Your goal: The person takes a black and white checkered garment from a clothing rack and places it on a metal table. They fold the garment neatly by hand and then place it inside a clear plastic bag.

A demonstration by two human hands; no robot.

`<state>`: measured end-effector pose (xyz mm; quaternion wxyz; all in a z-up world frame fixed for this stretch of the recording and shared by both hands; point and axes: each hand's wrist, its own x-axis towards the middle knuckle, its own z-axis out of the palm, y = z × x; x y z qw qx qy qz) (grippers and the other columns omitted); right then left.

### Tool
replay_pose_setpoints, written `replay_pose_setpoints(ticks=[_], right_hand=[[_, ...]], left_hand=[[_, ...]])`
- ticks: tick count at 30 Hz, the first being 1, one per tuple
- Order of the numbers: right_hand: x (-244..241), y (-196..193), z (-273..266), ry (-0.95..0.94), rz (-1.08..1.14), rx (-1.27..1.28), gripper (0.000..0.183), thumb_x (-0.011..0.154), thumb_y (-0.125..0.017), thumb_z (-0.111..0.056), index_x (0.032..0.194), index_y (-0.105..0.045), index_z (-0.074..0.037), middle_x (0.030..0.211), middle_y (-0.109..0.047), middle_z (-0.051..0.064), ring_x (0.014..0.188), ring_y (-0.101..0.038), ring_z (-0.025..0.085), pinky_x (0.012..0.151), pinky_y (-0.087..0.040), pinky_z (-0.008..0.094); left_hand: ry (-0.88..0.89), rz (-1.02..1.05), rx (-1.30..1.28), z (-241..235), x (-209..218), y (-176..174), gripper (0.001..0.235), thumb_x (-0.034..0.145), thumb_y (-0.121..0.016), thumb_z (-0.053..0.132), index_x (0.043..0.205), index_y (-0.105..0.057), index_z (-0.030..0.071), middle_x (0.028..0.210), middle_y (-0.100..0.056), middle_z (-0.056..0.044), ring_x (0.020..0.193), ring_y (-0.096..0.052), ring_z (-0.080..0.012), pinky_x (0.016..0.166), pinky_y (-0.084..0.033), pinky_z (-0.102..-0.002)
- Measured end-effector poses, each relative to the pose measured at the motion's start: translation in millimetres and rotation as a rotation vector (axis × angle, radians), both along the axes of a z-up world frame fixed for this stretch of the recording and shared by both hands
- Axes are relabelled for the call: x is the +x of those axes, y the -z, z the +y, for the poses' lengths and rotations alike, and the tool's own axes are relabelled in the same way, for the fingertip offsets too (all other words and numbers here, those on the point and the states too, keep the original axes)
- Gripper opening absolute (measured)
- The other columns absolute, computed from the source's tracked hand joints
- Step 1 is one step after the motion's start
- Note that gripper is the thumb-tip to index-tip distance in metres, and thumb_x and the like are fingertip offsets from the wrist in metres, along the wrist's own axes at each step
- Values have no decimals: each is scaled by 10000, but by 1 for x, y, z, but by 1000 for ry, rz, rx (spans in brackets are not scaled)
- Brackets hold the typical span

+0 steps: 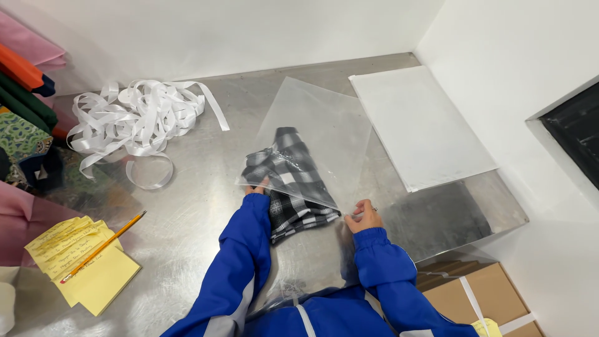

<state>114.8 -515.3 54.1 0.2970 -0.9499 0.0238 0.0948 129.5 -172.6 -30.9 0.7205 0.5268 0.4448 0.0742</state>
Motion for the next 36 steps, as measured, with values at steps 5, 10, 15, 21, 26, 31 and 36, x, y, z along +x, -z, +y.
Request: replay_pose_setpoints(ticks=[5, 10, 15, 21, 26, 31, 36], right_hand=[[14, -16, 8, -9, 67, -44, 432, 820, -710, -355, 1159, -457, -267, 1044, -680, -39, 911, -752, 169, 831, -596, 324], [28, -25, 25, -118, 83, 126, 358, 867, -644, -225, 1186, -483, -246, 1060, -747, 53, 900, -768, 232, 842, -615, 344], [49, -8, 24, -232, -69, 223, 275, 900, -622, -112, 1149, -528, -182, 1013, -731, 135, 936, -741, 310, 804, -603, 419], [65, 36, 4, -267, -23, 291, 337, 886, -662, -74, 1161, -502, -186, 945, -663, 90, 923, -716, 294, 795, -601, 414], [66, 49, -19, -243, 12, 345, 371, 857, -674, -44, 1142, -498, -204, 835, -610, 28, 868, -711, 235, 795, -598, 377], [65, 44, -39, -217, 65, 457, 378, 867, -624, 18, 1153, -494, -192, 756, -550, 10, 829, -719, 202, 796, -592, 354], [73, 40, -57, -156, 102, 500, 474, 799, -668, 37, 1171, -498, -202, 751, -552, -17, 886, -714, 160, 868, -585, 331]], left_hand=[[-212, -45, -59, -27, -22, -38, 1188, 704, -942, 498, 1580, -295, 22, 1602, -294, -285, 1500, -258, -397, 1247, -224, -547], [-750, -248, -196, -64, -46, 16, 993, 823, -909, 336, 1576, -290, 144, 1551, -383, -251, 1404, -439, -398, 1134, -452, -497], [-163, -406, -349, -89, -82, 72, 615, 1141, -83, 391, 1645, -155, 47, 1698, -189, -119, 1529, -112, -317, 1272, -132, -460], [135, 32, 84, -133, -73, 0, 613, 762, -810, 402, 1344, -701, 242, 1469, -516, -220, 1397, -467, -335, 1221, -342, -424], [-289, 79, -348, -174, -58, -24, 930, 647, -953, 368, 1417, -579, 5, 1422, -551, -258, 1336, -527, -363, 1115, -432, -451], [-352, 154, -410, -218, -29, -17, 1136, 710, -880, 629, 1541, -330, 83, 1551, -390, -215, 1455, -364, -343, 1248, -264, -539], [-450, 22, -522, -233, -8, -5, 1276, 652, -971, 519, 1564, -239, 8, 1562, -328, -311, 1426, -377, -449, 1146, -351, -627]])
